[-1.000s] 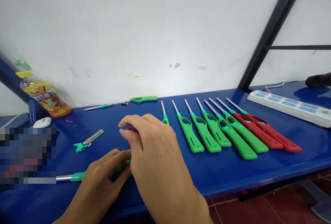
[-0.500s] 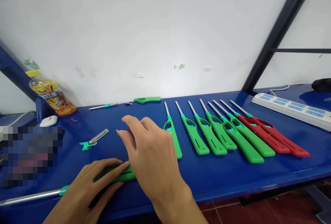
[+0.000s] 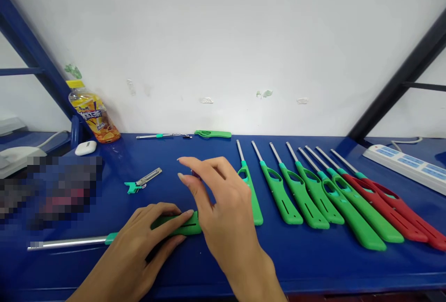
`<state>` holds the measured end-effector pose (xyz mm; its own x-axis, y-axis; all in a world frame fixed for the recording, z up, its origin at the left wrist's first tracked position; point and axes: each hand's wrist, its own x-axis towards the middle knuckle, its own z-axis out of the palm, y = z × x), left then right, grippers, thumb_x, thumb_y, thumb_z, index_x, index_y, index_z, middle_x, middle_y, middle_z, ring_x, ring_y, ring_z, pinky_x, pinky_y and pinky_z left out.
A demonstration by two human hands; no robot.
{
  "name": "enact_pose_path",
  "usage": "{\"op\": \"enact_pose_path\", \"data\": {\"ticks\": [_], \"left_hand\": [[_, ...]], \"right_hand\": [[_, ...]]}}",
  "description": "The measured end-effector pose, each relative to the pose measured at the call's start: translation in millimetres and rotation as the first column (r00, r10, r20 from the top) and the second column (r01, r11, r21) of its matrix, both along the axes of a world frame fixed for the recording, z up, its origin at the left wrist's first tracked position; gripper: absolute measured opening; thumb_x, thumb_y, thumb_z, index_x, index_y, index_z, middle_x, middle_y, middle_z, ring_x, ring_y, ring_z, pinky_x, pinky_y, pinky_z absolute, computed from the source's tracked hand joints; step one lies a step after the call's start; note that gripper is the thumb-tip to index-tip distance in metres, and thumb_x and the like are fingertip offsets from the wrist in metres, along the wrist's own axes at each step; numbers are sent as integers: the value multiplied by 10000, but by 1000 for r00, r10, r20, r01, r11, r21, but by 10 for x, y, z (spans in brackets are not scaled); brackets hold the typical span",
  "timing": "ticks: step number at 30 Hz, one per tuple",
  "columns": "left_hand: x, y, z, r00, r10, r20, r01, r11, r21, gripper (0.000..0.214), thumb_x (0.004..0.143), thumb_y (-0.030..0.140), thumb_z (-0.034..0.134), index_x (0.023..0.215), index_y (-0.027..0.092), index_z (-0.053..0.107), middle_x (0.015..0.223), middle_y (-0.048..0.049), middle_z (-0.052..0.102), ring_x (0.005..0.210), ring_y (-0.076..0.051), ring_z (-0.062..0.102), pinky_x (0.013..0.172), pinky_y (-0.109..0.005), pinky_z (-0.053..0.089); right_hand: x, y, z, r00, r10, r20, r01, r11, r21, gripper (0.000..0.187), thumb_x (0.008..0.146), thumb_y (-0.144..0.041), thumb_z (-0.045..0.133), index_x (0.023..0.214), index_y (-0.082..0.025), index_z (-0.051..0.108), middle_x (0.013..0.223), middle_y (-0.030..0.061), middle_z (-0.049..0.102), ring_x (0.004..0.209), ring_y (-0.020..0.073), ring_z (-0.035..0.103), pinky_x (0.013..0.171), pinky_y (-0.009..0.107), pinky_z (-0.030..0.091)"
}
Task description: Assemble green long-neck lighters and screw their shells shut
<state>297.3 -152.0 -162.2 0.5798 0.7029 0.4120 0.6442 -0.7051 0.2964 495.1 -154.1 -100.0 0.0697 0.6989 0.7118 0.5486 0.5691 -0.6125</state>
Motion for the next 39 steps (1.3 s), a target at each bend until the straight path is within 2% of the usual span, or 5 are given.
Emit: {"op": "enact_pose_path", "data": {"ticks": [8,18,23,30,39], "left_hand": [[31,22,-30,998,37,49,-36,999,-12,397,1027,137,604,1383,292,689,1179,-87,673,1005,-303,638,860,-532,571],[36,59,-12,998,17,54,-17,1000,12,374,1031,131,595,1367,264,691,1170,-86,677,1021,-296,654,867,-522,558],[37,56,5,998,5,64,-7,1000,24,361,1035,129,579,1352,252,698,1173,-93,682,1023,-298,660,862,-515,563],[18,49,-26,998,6,56,-7,1000,13,381,1049,157,571,1392,287,672,1181,-85,673,1011,-290,643,867,-505,560],[15,47,-7,999,6,38,-6,1000,-3,387,1040,144,589,1396,275,666,1195,-89,664,1020,-295,632,872,-517,555]], "right_hand": [[143,-17,30,989,122,83,-109,984,-138,440,1091,-134,506,1455,-342,641,1127,-15,723,964,124,686,861,257,531],[27,2,-22,978,-125,166,112,990,81,207,994,-249,744,1201,-245,755,837,-22,698,752,155,653,745,315,517],[11,26,-63,996,62,69,-62,998,0,367,1098,-175,514,1425,-272,648,1211,8,788,1049,157,739,909,297,568],[17,30,-37,996,-87,36,84,994,75,177,1008,-158,695,1128,-255,782,917,-10,703,829,137,680,774,263,548],[75,42,-38,993,106,-44,-108,994,-35,290,990,-154,723,1226,-315,771,985,-27,707,878,128,689,790,255,571]]}}
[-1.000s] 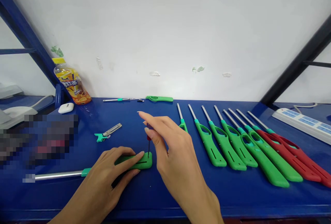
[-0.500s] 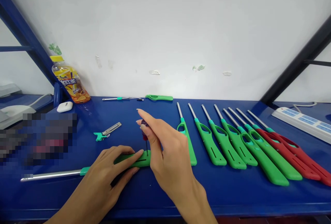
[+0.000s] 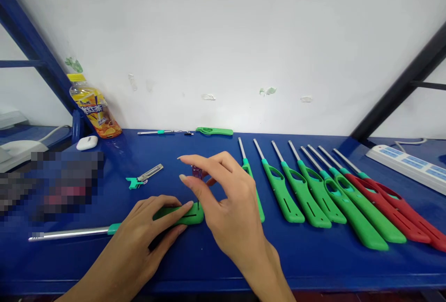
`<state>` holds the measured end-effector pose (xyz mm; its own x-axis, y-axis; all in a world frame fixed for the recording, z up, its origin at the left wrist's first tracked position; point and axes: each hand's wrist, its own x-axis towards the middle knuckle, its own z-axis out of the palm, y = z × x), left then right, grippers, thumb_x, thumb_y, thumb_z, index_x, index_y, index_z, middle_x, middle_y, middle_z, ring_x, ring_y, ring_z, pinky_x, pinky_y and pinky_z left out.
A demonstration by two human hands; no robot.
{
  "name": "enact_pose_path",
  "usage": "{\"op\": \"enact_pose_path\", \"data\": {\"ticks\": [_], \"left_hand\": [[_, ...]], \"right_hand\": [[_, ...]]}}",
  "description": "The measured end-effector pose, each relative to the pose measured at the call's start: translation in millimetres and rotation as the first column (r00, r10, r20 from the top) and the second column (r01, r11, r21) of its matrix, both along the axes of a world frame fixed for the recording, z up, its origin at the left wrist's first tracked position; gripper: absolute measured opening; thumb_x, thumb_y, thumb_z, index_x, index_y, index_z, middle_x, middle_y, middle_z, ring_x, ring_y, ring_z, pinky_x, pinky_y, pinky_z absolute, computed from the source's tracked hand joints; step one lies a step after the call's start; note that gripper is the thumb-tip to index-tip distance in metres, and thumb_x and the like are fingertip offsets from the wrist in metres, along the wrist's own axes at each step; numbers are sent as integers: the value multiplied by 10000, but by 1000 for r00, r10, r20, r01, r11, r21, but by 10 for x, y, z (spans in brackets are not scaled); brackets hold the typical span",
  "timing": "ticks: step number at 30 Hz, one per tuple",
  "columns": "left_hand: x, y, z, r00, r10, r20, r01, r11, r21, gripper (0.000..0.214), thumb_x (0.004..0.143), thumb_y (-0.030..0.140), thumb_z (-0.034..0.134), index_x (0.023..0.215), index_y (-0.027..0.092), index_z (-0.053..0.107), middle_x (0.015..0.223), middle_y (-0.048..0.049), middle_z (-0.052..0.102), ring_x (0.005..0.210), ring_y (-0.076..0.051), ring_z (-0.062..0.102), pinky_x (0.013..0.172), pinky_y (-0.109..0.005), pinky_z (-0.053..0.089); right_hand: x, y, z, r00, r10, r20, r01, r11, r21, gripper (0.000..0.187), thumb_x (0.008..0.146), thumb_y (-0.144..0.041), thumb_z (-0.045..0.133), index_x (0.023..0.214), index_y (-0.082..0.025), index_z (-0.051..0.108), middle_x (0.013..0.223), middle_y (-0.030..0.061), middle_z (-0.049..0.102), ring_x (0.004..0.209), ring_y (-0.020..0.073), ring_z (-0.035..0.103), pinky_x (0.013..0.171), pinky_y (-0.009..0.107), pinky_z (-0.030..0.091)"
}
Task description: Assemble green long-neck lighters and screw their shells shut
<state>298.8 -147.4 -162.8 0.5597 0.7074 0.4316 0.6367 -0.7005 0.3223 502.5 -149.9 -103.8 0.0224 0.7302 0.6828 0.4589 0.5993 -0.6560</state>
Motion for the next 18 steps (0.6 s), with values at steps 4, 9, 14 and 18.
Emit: {"op": "enact_pose_path", "data": {"ticks": [4,9,14,18], "left_hand": [[2,6,-13,1000,2,5,-2,1000,9,385,1047,155,581,1399,287,663,1188,-85,666,1022,-291,635,882,-511,546],[16,12,-9,1000,-8,11,8,1000,17,385,1038,143,587,1388,279,672,1172,-84,674,1004,-291,646,862,-501,543],[7,2,7,1000,4,3,-4,1000,6,383,1040,145,585,1386,286,674,1182,-80,671,1013,-292,643,873,-504,539],[10,9,14,1000,13,-14,-14,1000,-27,394,1035,138,595,1399,272,663,1134,-68,671,982,-285,643,854,-494,542]], "right_hand": [[10,-35,37,991,-59,124,45,993,110,318,998,-152,706,1293,-257,756,1036,8,713,881,136,689,789,258,570],[61,-69,78,987,131,94,-134,991,28,365,1059,-95,561,1337,-272,717,1191,-9,777,1041,133,725,912,248,569],[31,-15,39,999,-30,43,28,998,48,163,977,-170,746,1064,-299,796,874,-35,665,761,122,625,722,248,538],[41,-22,47,997,-7,75,6,1000,12,204,1032,-196,668,1157,-312,781,1031,-10,687,839,124,647,765,253,545]]}}
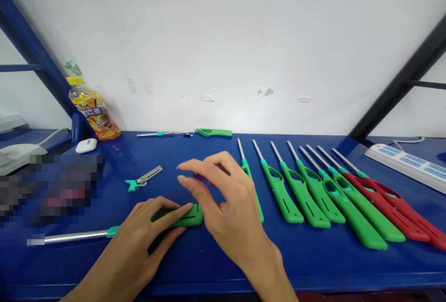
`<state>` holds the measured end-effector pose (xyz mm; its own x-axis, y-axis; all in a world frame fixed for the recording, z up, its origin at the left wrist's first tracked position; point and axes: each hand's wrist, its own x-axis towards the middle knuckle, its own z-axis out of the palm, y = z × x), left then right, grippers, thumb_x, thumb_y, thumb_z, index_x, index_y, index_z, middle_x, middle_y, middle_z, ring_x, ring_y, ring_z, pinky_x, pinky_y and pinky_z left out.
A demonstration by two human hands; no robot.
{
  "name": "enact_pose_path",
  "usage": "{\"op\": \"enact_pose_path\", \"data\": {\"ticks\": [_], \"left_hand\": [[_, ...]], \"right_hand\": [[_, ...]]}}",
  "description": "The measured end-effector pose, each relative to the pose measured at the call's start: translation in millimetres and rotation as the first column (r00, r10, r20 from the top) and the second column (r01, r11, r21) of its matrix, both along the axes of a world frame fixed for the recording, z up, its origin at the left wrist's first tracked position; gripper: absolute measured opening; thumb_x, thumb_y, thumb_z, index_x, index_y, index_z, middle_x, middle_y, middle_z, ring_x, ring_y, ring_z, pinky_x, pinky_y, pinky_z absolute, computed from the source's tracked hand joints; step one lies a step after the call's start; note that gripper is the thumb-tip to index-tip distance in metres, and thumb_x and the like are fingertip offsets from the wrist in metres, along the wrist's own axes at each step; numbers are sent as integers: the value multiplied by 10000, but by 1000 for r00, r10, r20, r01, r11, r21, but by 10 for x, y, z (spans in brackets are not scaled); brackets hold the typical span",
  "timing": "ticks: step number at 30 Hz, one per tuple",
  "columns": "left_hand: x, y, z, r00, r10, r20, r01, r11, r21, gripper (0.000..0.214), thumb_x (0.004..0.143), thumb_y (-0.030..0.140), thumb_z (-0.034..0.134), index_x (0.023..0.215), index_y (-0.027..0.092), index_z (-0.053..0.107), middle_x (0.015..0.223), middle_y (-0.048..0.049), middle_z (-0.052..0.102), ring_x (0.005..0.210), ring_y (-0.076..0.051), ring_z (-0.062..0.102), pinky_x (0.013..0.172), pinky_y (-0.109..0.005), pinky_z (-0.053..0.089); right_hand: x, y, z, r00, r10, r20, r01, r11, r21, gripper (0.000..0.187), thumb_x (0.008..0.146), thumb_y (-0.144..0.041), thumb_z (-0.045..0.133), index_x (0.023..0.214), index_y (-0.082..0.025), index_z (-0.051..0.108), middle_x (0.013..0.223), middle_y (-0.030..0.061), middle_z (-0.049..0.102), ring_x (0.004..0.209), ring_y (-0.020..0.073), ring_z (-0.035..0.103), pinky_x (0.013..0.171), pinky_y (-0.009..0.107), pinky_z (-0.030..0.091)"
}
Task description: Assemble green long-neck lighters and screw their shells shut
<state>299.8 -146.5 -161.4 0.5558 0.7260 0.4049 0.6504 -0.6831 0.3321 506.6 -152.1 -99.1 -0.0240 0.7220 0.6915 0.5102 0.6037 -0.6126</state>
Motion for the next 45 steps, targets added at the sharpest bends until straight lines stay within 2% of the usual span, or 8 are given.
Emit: {"op": "enact_pose_path", "data": {"ticks": [5,11,15,22,27,34,41,45], "left_hand": [[21,13,15,1000,-1,-13,1,1000,-21,394,1018,111,616,1377,263,676,1097,-55,682,958,-278,646,847,-484,542],[4,-11,-1,1000,-15,6,15,1000,-3,412,1027,115,613,1405,275,654,1155,-56,674,1005,-269,632,882,-466,523],[-5,-8,-19,999,-29,17,28,999,42,393,1031,145,627,1402,269,663,1179,-74,668,1023,-284,629,883,-475,521],[-6,2,1,999,-45,9,45,998,49,416,1027,91,599,1397,273,654,1164,-70,678,980,-278,641,839,-466,526],[0,-15,17,999,-46,-2,46,998,49,475,1009,54,594,1417,295,618,1162,-56,693,992,-287,657,847,-478,522],[1,3,-17,998,-49,34,47,996,81,497,992,19,572,1364,343,639,1183,-42,679,1000,-279,651,849,-465,505],[12,4,87,997,-70,-8,71,994,80,437,982,15,567,1297,293,689,1155,-63,700,968,-285,674,816,-468,535],[8,8,28,998,-65,7,64,994,89,469,994,27,562,1344,320,671,1158,-56,698,971,-273,666,822,-452,524]], "right_hand": [[47,15,-4,992,112,-60,-116,991,-68,317,1099,-176,525,1309,-319,715,1135,-4,733,993,135,701,879,265,563],[32,60,-60,997,-62,49,64,997,-45,277,1086,-227,578,1300,-336,718,1033,10,608,878,138,643,782,271,558],[52,36,-43,988,142,51,-139,988,-68,452,1128,-139,397,1491,-337,579,1297,24,647,1093,129,658,940,266,541],[44,19,-34,997,-12,72,15,999,-43,259,1042,-241,681,1267,-362,726,990,-24,623,838,121,650,761,246,539],[78,4,2,988,122,95,-113,989,-100,431,1129,-167,439,1489,-360,578,1279,2,656,1056,121,666,920,251,529],[51,35,-31,996,-23,83,26,999,-35,239,1042,-232,679,1252,-334,728,954,-28,636,784,115,650,737,250,526],[84,5,-18,989,137,57,-130,986,-107,394,1135,-210,457,1455,-382,609,1200,-21,703,1040,124,681,917,257,532],[52,24,-26,995,100,26,-96,987,-133,307,1118,-221,504,1331,-368,671,1045,-42,727,869,117,680,773,249,534]]}}
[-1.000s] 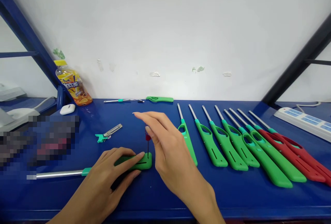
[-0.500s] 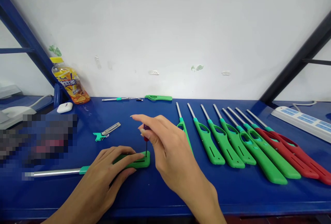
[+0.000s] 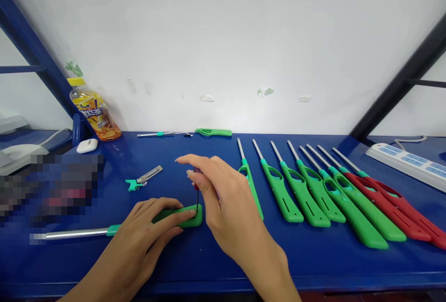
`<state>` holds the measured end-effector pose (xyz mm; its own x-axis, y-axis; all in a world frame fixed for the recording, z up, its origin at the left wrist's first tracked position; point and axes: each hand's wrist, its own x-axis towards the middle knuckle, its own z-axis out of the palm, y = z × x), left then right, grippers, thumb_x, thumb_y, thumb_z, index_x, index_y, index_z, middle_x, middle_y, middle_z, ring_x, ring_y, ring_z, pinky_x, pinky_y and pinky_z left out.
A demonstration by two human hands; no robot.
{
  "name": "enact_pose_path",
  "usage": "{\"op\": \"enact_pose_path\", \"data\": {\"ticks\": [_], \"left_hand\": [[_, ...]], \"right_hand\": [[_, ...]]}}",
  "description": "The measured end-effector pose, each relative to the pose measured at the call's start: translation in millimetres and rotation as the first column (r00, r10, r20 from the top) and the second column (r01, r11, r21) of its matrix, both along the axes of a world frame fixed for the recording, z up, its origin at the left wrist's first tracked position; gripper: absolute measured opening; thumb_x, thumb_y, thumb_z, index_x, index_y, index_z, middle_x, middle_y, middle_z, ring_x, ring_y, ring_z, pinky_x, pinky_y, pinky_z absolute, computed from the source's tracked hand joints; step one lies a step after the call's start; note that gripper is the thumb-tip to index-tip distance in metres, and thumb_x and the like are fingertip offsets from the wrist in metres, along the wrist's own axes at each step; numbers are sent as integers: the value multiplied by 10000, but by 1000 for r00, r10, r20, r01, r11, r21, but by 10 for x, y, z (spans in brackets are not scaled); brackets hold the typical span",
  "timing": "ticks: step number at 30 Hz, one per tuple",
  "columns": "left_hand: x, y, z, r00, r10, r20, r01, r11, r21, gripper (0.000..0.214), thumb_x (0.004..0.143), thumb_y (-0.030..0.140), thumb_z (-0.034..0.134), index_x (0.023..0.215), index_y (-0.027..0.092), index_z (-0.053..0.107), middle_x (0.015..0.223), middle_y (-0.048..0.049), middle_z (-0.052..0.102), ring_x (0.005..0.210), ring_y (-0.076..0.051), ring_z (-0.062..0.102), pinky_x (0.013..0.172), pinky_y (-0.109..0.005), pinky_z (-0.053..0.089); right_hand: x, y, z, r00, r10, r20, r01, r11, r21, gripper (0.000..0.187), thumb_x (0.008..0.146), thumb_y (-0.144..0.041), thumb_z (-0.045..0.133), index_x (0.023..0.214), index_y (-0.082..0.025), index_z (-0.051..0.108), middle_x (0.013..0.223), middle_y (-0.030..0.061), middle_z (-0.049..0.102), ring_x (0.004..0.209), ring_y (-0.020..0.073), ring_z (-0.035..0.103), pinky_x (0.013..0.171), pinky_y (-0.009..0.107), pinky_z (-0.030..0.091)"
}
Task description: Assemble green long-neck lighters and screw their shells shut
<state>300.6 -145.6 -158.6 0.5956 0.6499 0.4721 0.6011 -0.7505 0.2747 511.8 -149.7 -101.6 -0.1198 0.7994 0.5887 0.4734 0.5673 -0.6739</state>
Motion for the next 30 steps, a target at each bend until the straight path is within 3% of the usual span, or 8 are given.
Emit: {"op": "enact_pose_path", "data": {"ticks": [3,5,8,11,17,23,27,30], "left_hand": [[-3,3,-37,1000,8,29,-9,1000,14,478,1002,33,543,1346,341,672,1171,-51,691,981,-271,654,838,-457,515],[-4,-1,-25,1000,3,25,-3,1000,16,468,998,29,532,1310,336,697,1172,-54,694,974,-273,657,829,-454,521],[-4,-7,22,1000,-12,-14,12,1000,11,466,990,14,513,1273,316,727,1148,-66,710,943,-272,674,794,-440,540],[-10,2,32,1000,-10,-29,12,999,42,477,992,14,500,1291,306,730,1146,-81,716,950,-276,687,783,-436,557],[-76,49,-52,999,-15,-30,18,993,116,546,978,8,492,1345,353,701,1155,-60,723,952,-246,700,800,-402,578],[-115,33,-61,995,-7,-104,15,997,75,545,1001,37,524,1397,385,664,1230,-70,714,1035,-263,694,848,-427,596],[-83,28,-26,996,-4,-94,14,995,103,533,990,15,496,1349,352,701,1189,-82,734,968,-263,709,802,-432,596],[-85,32,-16,995,-20,-93,32,991,127,541,989,4,491,1366,339,688,1201,-85,742,991,-260,716,815,-431,592]], "right_hand": [[-42,14,1,998,-67,-20,67,998,-17,141,1081,-271,604,1129,-342,715,1016,-39,700,801,117,653,683,240,516],[-52,4,11,996,-86,-17,86,996,-23,105,1075,-294,618,1102,-338,710,1022,-38,696,823,118,656,664,225,512],[-33,-35,27,997,-62,39,63,997,-40,242,1096,-283,570,1292,-387,667,1107,-47,713,917,118,673,745,219,527],[-4,-60,25,999,41,32,-38,993,-111,442,1110,-210,497,1484,-442,540,1186,-61,728,997,115,696,867,237,544],[-19,0,-20,996,79,-39,-83,988,-129,418,1072,-161,567,1389,-427,627,987,-77,728,882,115,707,817,236,551],[-28,45,-55,998,44,-51,-46,998,-34,366,1052,-177,637,1365,-368,651,1106,-71,760,958,113,714,845,223,550],[19,25,-47,990,122,-68,-123,992,-16,399,1107,-140,483,1422,-340,622,1342,-44,713,1170,111,684,984,231,535],[42,26,-52,976,182,-123,-187,982,-29,433,1104,-104,438,1424,-330,621,1258,-30,724,1116,115,705,981,258,555]]}}
